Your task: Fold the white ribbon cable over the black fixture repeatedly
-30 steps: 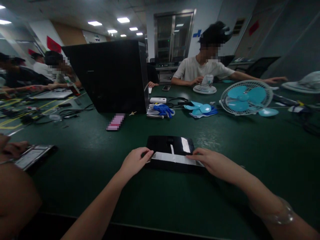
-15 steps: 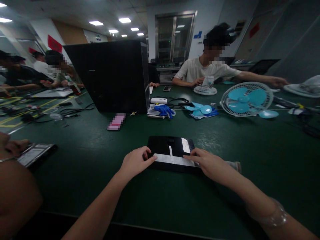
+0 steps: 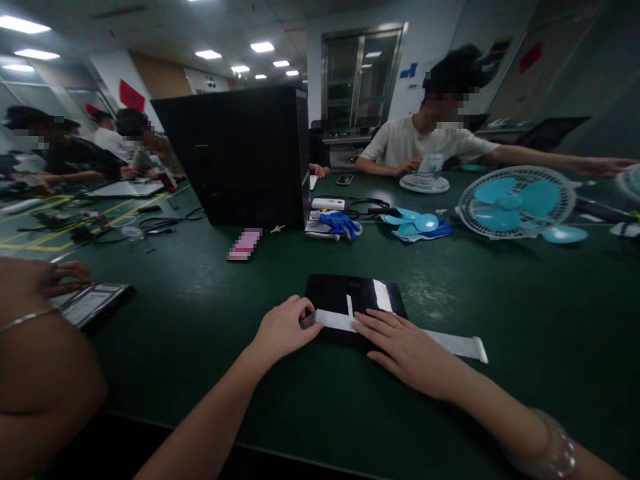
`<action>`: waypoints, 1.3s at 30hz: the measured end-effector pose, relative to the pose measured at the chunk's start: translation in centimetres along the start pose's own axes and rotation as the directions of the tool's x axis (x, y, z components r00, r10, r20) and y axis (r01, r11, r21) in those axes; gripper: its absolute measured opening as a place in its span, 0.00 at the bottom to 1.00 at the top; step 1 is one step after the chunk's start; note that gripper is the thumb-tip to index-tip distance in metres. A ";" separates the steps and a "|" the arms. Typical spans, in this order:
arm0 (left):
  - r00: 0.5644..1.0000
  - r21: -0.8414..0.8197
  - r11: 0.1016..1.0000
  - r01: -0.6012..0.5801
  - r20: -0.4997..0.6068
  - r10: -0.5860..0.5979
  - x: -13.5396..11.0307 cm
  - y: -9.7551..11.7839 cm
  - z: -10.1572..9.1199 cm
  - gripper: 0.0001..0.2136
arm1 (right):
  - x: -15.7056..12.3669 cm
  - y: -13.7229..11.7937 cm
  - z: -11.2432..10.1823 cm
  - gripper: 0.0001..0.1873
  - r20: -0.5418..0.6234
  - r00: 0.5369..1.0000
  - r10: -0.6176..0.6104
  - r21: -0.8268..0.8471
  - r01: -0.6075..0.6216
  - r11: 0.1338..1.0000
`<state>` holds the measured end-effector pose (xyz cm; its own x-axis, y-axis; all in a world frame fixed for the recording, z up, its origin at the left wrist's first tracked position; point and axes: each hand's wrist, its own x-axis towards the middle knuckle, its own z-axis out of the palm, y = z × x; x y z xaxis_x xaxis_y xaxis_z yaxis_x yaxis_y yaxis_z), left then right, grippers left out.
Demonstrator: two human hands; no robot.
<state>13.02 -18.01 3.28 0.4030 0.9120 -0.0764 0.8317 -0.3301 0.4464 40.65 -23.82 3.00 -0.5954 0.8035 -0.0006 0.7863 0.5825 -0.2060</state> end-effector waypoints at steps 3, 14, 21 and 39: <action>0.999 -0.004 1.000 0.025 0.024 -0.025 0.0 0.1 -0.1 0.18 | 0.2 0.0 0.1 0.30 0.019 0.999 0.027 0.007 -0.028 1.000; 0.992 -0.053 0.991 0.122 -0.007 -0.123 0.5 -0.2 0.1 0.19 | 0.1 -0.3 0.5 0.31 -0.008 1.000 0.021 0.018 -0.020 1.000; 0.991 -0.045 0.990 0.133 -0.015 -0.134 0.7 -0.1 0.1 0.15 | 0.0 -0.3 0.6 0.33 -0.062 0.998 0.011 0.001 -0.011 1.000; 0.946 -0.158 0.986 0.047 -0.309 -0.095 0.7 -1.1 -0.2 0.21 | -1.0 2.7 -0.5 0.40 0.069 0.989 0.132 0.074 -0.137 0.988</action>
<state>12.28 -16.91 2.88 0.1845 0.9696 0.1608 0.7788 -0.2440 0.5779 43.47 -23.00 2.92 -0.4962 0.8630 -0.0953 0.8461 0.4560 -0.2759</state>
